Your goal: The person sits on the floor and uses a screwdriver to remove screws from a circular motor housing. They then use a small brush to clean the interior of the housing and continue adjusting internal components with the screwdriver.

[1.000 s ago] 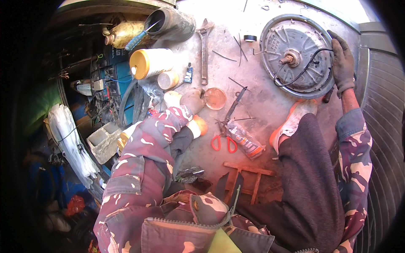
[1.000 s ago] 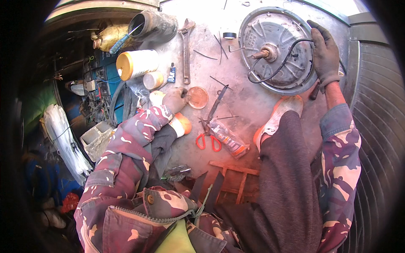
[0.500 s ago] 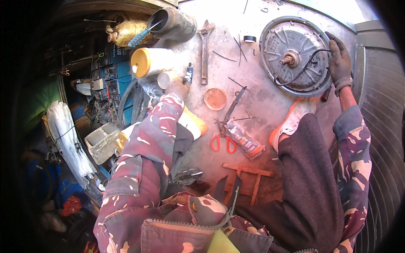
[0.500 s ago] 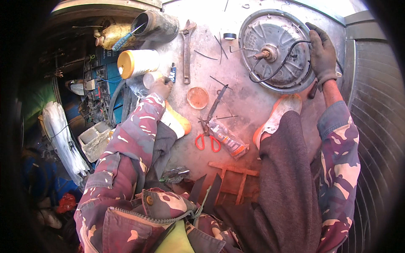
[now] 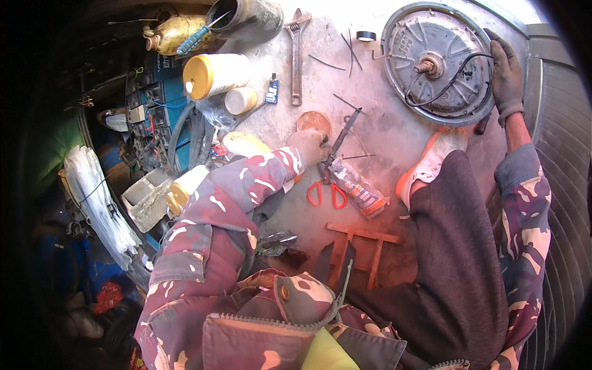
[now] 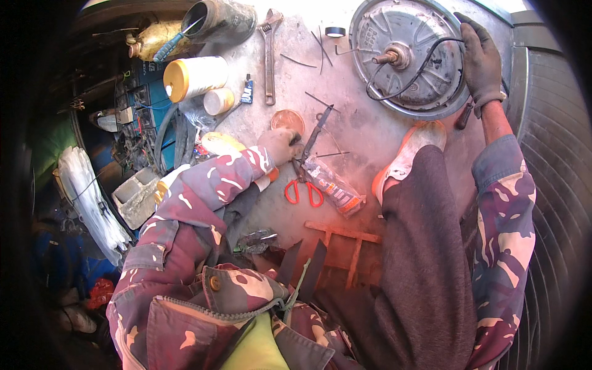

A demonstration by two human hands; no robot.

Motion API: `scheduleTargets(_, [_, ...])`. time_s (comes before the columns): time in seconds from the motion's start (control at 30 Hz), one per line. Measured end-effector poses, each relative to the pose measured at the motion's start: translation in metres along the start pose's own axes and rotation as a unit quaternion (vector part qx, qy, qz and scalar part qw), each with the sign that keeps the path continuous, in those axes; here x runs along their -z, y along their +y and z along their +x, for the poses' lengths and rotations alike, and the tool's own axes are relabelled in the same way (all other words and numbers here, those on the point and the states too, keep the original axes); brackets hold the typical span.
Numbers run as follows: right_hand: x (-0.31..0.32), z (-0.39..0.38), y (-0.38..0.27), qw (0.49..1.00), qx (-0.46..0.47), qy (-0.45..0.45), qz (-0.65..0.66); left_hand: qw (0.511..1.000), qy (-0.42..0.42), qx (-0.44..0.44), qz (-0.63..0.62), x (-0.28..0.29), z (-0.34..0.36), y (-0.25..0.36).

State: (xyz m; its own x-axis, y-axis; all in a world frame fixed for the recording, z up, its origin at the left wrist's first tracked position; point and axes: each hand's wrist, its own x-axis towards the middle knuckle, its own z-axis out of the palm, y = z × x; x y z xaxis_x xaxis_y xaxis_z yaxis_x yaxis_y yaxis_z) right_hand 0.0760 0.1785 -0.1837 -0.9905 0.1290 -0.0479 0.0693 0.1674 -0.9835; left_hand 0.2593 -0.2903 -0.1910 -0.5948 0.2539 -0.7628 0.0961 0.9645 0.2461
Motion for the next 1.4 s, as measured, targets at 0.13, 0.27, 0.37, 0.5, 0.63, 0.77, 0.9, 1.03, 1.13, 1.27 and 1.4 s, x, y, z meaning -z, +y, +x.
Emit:
scheduleTargets(0.13, [0.002, 0.000, 0.004, 1.000, 0.014, -0.016, -0.011, 0.997, 0.003, -0.071, 0.017, -0.017, -0.018, 0.010])
scheduleTargets(0.27, [0.008, 0.002, 0.012, 1.000, 0.003, -0.016, 0.021, 0.967, 0.017, -0.223, 0.125, -0.038, -0.036, 0.033])
scheduleTargets(0.37, [0.011, 0.004, 0.022, 1.000, 0.017, -0.004, 0.011, 0.927, 0.107, -0.310, 0.180, -0.063, -0.036, 0.050])
scheduleTargets(0.5, [0.019, 0.008, 0.032, 0.999, 0.025, 0.000, -0.042, 0.942, -0.029, -0.271, 0.195, -0.083, -0.032, 0.062])
scheduleTargets(0.63, [0.023, 0.014, 0.036, 0.992, 0.052, -0.003, -0.112, 0.929, -0.082, -0.303, 0.197, -0.082, -0.054, 0.079])
scheduleTargets(0.77, [0.023, 0.016, 0.032, 0.984, 0.063, 0.006, -0.165, 0.919, -0.095, -0.349, 0.158, -0.078, -0.083, 0.100])
scheduleTargets(0.9, [0.013, 0.013, 0.023, 0.993, 0.021, 0.010, -0.117, 0.920, -0.181, -0.329, 0.112, -0.078, -0.099, 0.107])
scheduleTargets(1.03, [-0.014, 0.013, 0.012, 0.999, 0.019, 0.022, 0.023, 0.903, -0.259, -0.326, 0.109, -0.078, -0.107, 0.100])
scheduleTargets(1.13, [-0.015, 0.007, -0.005, 0.983, 0.057, 0.008, -0.177, 0.902, -0.290, -0.297, 0.117, -0.083, -0.107, 0.093])
scheduleTargets(1.27, [-0.011, -0.007, -0.025, 0.869, 0.119, -0.010, -0.481, 0.918, -0.289, -0.238, 0.130, -0.098, -0.101, 0.079])
scheduleTargets(1.4, [-0.015, -0.009, -0.028, 0.909, 0.111, -0.011, -0.401, 0.941, -0.267, -0.132, 0.159, -0.105, -0.092, 0.064])
